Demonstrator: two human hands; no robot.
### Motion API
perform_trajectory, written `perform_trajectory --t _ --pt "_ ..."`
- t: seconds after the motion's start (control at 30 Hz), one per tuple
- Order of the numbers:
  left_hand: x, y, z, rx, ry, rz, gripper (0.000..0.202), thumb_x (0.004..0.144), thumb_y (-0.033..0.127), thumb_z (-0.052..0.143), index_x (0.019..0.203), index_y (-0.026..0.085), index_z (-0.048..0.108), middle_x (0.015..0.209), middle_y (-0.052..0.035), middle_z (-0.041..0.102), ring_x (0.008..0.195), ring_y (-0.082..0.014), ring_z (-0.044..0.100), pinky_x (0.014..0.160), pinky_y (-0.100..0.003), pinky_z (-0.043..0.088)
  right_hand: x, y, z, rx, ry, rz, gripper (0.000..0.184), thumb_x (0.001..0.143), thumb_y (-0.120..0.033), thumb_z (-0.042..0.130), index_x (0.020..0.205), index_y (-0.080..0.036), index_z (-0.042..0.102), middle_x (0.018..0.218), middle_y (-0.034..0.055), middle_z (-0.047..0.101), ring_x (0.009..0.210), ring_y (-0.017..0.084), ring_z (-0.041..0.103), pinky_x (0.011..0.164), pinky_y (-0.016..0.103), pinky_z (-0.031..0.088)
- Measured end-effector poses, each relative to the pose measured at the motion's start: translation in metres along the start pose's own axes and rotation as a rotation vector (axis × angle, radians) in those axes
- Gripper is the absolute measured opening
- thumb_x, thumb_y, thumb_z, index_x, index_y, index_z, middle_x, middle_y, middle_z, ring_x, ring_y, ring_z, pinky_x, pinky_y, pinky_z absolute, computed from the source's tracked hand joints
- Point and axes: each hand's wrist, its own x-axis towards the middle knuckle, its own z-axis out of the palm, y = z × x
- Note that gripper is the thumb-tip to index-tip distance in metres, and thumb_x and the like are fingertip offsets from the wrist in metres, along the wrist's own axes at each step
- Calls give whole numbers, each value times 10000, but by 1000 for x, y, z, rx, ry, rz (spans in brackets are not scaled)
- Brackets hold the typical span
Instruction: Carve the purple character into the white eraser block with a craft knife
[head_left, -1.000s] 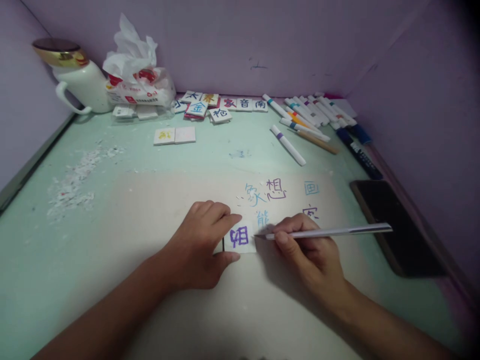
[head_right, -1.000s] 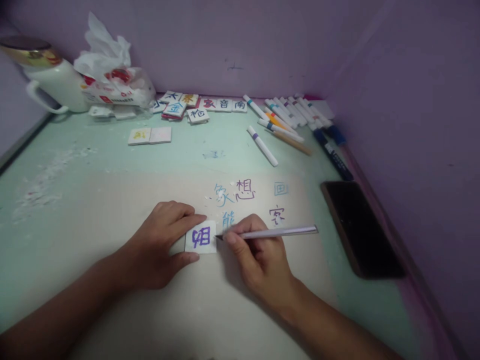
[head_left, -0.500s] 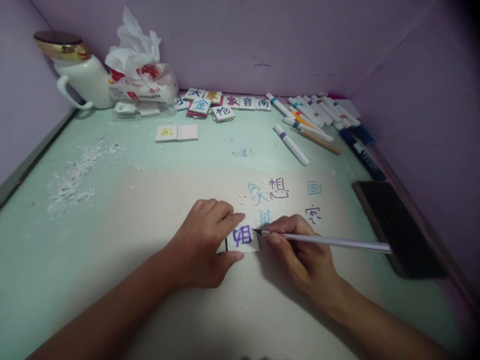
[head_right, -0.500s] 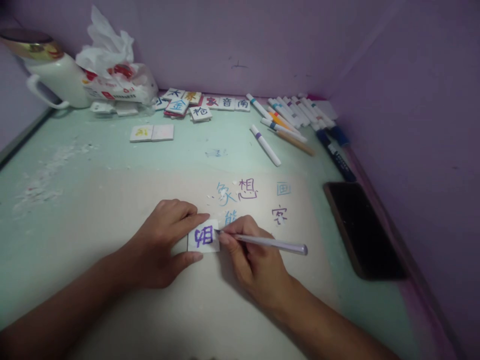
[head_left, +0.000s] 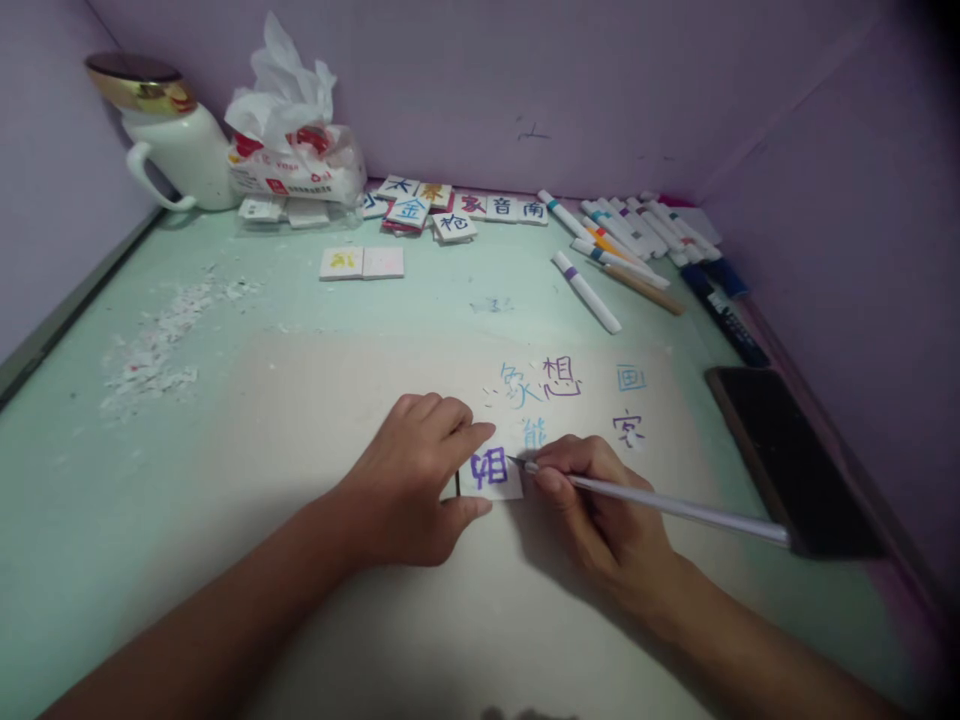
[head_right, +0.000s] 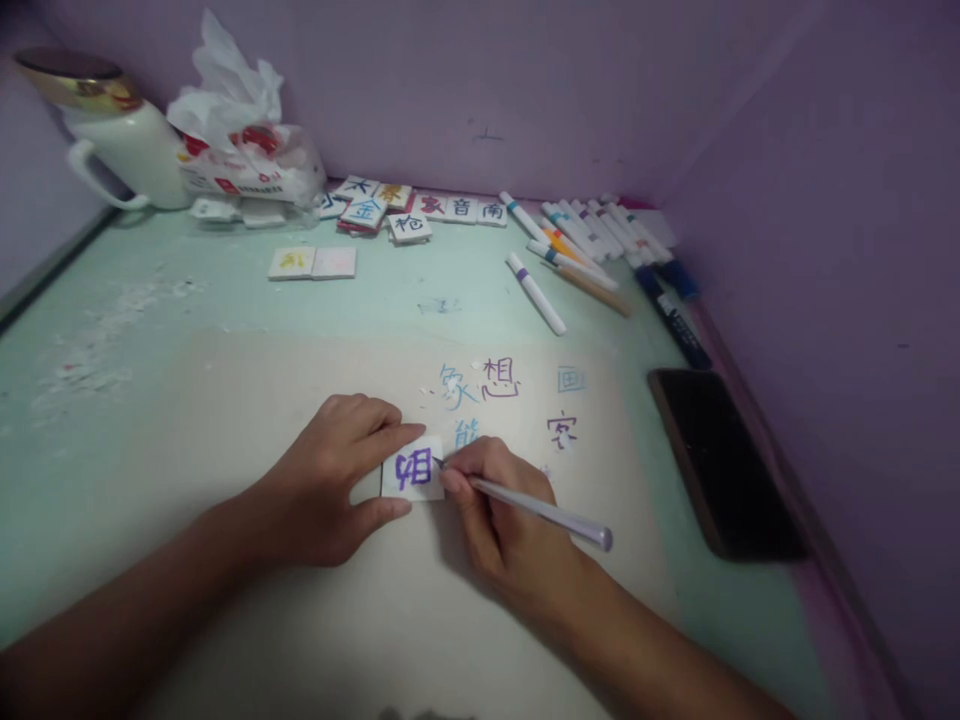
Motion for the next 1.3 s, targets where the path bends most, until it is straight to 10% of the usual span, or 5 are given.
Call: perform_trajectory --t 1.3 --pt "-1 1 3 -31 54 -7 377 691 222 654 1035 79 598 934 -123 576 873 -259 518 788 -462 411 -6 -5 -3 16 -103 55 111 929 -157 409 849 -231 386 686 -36 468 571 112 410 539 272 319"
